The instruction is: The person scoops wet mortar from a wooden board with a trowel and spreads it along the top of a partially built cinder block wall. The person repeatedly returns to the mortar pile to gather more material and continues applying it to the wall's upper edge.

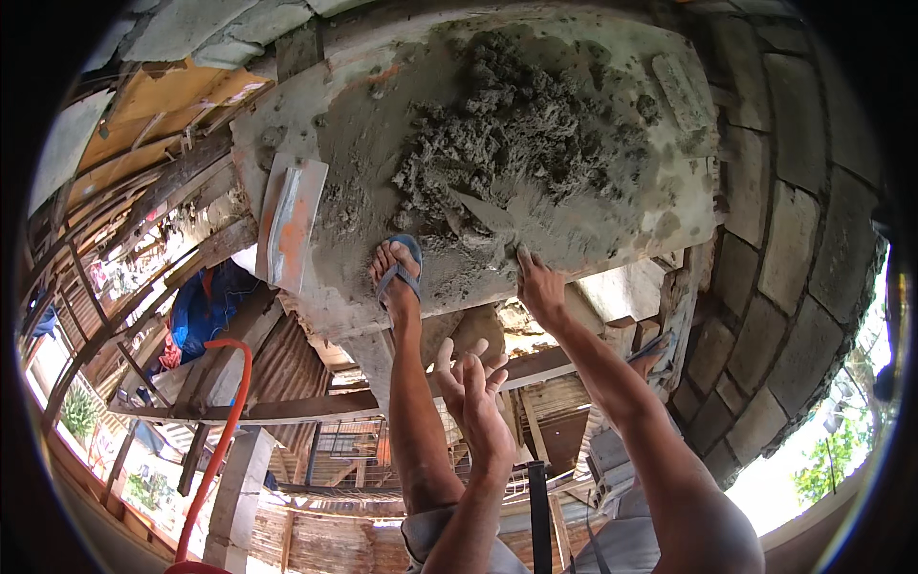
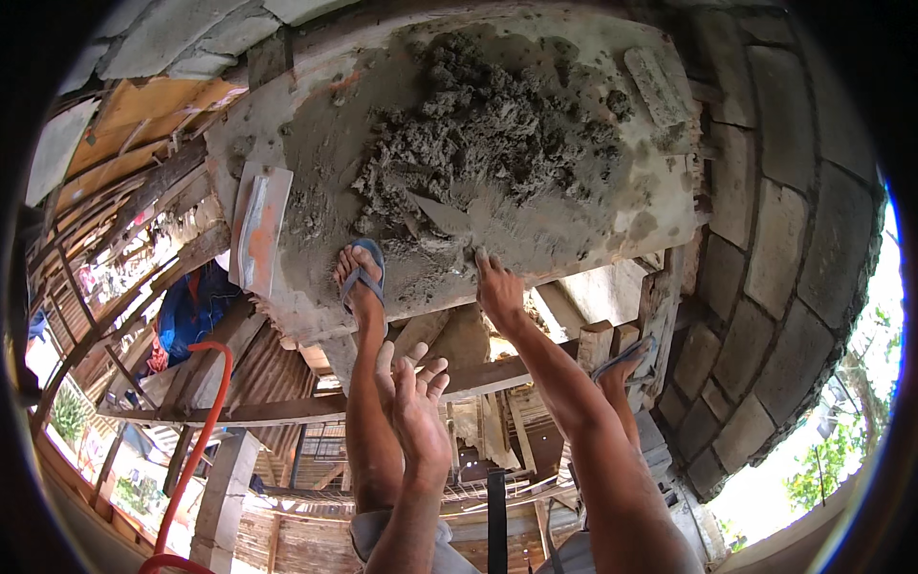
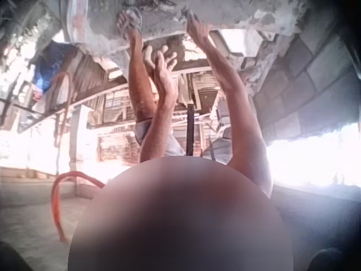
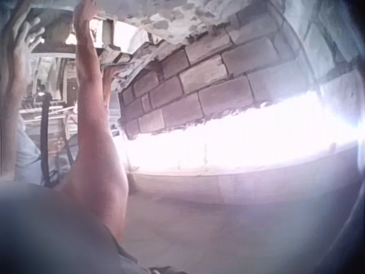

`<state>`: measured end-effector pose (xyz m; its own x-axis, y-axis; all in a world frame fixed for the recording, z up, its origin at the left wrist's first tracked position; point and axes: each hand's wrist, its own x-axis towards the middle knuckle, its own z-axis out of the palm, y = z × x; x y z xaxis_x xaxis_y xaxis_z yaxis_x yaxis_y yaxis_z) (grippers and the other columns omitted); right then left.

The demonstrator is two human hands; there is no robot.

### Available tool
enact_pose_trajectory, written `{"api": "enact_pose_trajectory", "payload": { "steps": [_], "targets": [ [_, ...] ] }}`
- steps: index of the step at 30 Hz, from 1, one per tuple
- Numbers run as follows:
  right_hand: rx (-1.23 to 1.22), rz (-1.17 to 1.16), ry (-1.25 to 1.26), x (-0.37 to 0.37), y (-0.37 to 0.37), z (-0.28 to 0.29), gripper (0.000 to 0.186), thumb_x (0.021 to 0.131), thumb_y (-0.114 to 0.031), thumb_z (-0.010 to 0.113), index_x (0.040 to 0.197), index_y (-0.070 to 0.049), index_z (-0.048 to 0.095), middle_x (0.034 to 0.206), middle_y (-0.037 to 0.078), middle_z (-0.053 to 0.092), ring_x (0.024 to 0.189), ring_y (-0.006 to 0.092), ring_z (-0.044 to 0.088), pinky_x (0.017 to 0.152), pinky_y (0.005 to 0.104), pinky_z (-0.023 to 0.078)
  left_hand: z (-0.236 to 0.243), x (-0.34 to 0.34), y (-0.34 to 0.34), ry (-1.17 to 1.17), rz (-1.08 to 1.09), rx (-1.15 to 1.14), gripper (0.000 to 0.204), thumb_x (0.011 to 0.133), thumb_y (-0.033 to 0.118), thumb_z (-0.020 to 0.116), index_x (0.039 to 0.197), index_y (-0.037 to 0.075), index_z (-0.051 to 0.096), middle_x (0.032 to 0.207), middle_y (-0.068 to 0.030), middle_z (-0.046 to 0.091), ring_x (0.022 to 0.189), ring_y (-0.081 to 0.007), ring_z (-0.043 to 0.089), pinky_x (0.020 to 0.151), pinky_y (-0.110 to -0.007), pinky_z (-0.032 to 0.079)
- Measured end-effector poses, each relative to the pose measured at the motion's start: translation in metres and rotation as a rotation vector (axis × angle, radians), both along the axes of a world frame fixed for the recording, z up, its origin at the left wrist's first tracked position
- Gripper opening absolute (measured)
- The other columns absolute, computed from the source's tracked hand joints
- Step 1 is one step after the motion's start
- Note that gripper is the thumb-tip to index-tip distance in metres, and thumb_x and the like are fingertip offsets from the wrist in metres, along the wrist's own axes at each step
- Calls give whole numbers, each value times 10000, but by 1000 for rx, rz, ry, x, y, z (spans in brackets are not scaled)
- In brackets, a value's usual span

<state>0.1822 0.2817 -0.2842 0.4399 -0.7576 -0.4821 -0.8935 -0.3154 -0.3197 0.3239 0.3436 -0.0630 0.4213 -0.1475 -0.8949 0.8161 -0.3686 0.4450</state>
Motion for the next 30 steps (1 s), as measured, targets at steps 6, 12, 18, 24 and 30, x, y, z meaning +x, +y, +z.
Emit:
{"api": "enact_pose_trajectory", "payload": {
  "steps": [6, 12, 18, 24, 30],
  "targets": [
    [167, -295, -30, -9, 11, 28, 359, 839, -287, 691, 1126, -82, 623, 1004, 173, 686, 857, 374, 668, 671, 464, 515, -3, 1, 1, -10, 6, 2, 579, 1002, 368, 501, 1444, 58, 292, 1263, -153, 535, 998, -214, 598, 898, -369, 448],
    [283, -594, -6, 24, 9, 37, 381, 858, -297, 656, 1161, -72, 604, 1023, 226, 676, 923, 417, 648, 763, 447, 518, -2, 0, -2, 32, 8, 19, 549, 1014, 345, 469, 1462, 91, 281, 1278, -147, 510, 1014, -220, 573, 905, -380, 421],
    [131, -525, 150, 1, 30, 48, 557, 851, -280, 683, 1363, -127, 527, 1021, 167, 697, 850, 345, 689, 713, 418, 538, -2, 3, 2, -2, 9, -32, 532, 1020, 351, 449, 1461, 100, 288, 1267, -136, 518, 1006, -213, 578, 901, -377, 425],
    [-6, -38, -89, 4, -31, -49, 509, 872, -115, 598, 1362, -153, 464, 1048, 153, 627, 811, 373, 644, 623, 447, 528, -6, -7, 9, 17, 5, 15, 632, 988, 450, 508, 1440, 61, 299, 1245, -160, 544, 976, -228, 599, 905, -379, 445],
    [67, -249, -63, 1, 37, 22, 469, 879, -239, 636, 1313, -96, 532, 1008, 169, 673, 828, 390, 659, 674, 452, 541, -7, -7, 7, 18, 11, 8, 600, 997, 407, 501, 1443, 61, 297, 1242, -155, 551, 987, -221, 604, 909, -389, 441]
  ]
}}
